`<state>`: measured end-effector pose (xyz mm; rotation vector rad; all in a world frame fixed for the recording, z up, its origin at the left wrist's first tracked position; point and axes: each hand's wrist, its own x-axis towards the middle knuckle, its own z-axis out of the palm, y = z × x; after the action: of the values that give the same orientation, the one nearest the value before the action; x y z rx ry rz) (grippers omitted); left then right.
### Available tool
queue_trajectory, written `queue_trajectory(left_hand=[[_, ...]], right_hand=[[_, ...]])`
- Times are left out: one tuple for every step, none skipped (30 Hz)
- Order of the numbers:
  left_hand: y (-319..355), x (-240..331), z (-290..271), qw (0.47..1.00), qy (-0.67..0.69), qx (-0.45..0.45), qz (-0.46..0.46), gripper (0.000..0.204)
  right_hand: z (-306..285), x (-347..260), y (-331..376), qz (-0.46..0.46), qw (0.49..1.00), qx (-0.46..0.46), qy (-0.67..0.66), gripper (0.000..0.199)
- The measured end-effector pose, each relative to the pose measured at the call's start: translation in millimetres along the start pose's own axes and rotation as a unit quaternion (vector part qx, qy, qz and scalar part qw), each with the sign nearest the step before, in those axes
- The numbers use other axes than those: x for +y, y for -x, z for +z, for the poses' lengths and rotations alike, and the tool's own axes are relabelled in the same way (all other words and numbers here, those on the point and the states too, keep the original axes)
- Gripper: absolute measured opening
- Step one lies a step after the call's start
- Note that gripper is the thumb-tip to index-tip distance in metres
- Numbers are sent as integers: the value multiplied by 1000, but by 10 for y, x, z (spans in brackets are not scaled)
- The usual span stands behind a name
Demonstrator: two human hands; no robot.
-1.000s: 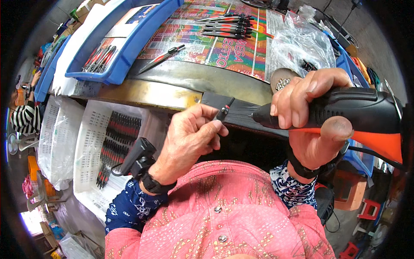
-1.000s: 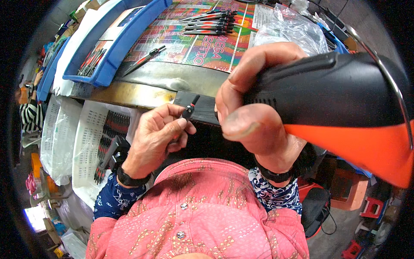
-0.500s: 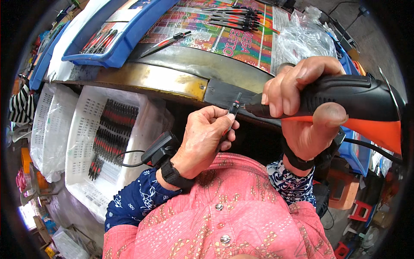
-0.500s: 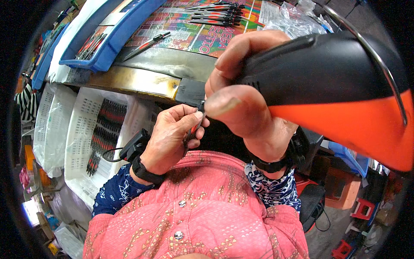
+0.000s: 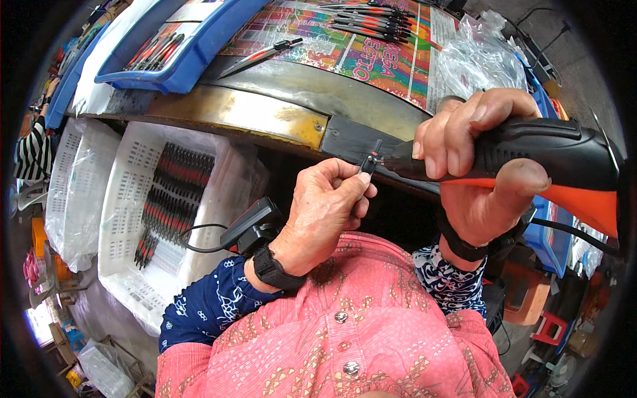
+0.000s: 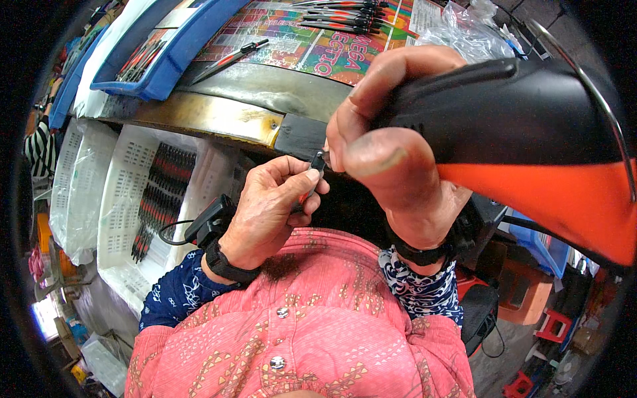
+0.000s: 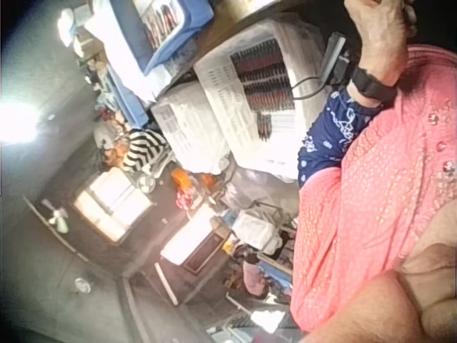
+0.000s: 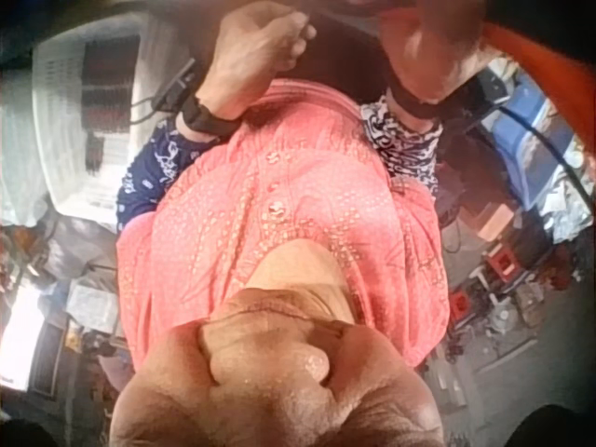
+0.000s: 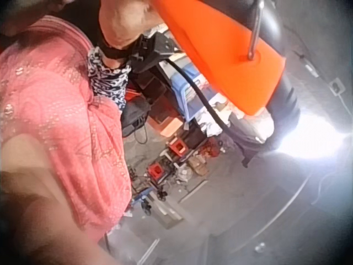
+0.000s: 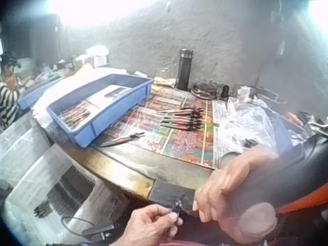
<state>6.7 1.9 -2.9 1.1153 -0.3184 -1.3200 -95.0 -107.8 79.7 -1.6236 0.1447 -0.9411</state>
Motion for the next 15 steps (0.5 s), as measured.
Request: queue_trajectory(left_hand=[[-1,-3,1,1000,-3,0,2,9],[-1,-7,4,1000,-2,2,3,9],[-1,-10,7,1000,-1,4,4,9],[-2,-12,8,1000,-1,7,6,10],[-1,-13,9,1000,-1,7,6,10],[2,-13,10,1000,-2,7,6,10],[3,-12,11,1000,-2,7,7,10],[4,-10,14,1000,-10,10,6,10],[5,-5,18,1000,-17,13,6,10],[6,-1,24,1000,-23,16,5,10],[10,-4,43,1000,-4,25,5,10],[20,-12,64,999,15,33,3,9],[30,-13,79,999,37,36,9,9],[32,-9,84,999,36,40,4,8],[36,-8,87,999,37,37,7,8]], right_hand=[[-2,0,-1,11,1000,1,-16,63],[-4,-1,-3,12,1000,1,-13,63],[-6,-3,-8,13,1000,-3,-11,63],[-6,-5,-13,15,1000,-6,-10,63],[-6,-8,-20,16,1000,-13,-8,63],[-5,-13,-25,18,1000,-17,-5,62],[-4,-17,-31,20,1000,-21,-2,62],[-1,-21,-36,23,999,-23,2,62],[-2,-22,-48,18,999,-32,12,61],[-1,-23,-57,9,999,-22,39,61],[3,-16,-67,6,999,-18,43,61],[14,-9,-72,-6,996,-3,87,61],[26,-3,-71,4,999,-10,47,62],[37,2,-74,2,999,-7,47,62],[52,11,-71,1,999,-2,47,62]])
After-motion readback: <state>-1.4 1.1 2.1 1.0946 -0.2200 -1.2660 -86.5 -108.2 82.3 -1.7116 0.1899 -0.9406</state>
